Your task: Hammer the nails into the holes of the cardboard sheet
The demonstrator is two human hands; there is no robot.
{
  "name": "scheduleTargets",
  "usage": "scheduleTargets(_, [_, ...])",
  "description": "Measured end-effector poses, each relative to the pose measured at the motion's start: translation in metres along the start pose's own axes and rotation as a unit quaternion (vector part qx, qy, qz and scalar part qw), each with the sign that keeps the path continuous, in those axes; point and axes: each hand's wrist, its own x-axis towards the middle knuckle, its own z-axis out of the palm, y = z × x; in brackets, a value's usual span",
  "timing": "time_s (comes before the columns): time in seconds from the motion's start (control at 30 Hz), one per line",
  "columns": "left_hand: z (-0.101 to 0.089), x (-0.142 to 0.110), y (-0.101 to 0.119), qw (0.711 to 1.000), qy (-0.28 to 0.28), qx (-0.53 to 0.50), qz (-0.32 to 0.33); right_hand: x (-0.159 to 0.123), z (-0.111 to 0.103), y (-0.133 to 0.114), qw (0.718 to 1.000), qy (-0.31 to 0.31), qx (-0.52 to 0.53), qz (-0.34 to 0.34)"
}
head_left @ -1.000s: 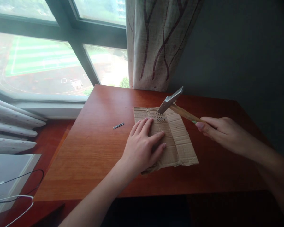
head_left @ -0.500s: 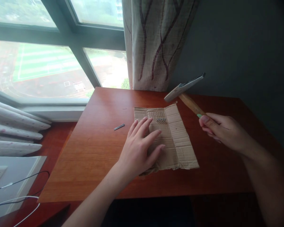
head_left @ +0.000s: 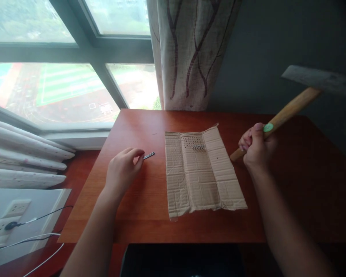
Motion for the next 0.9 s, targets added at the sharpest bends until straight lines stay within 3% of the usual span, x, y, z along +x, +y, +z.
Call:
scheduleTargets(0.23, [0.002,0.005,0.015,0.988,-0.063,0.133,0.043,-0.003,-0.004,0.011,1.0,0.025,0.012,-0.01])
scheduleTargets(0.43, [0.002,0.014,0.014,0.986,-0.08,0.134,0.052,-0.009,-0.005,0.014,0.999,0.038,-0.012,0.0])
scheduleTargets(0.7, [0.006,0.013,0.017,0.98,-0.079,0.17,0.062,-0.007,-0.009,0.016,1.0,-0.013,0.014,-0.009])
scheduleTargets(0.9, [0.006,0.013,0.017,0.98,-0.073,0.173,0.063,-0.006,-0.01,0.018,0.999,-0.017,0.031,-0.014])
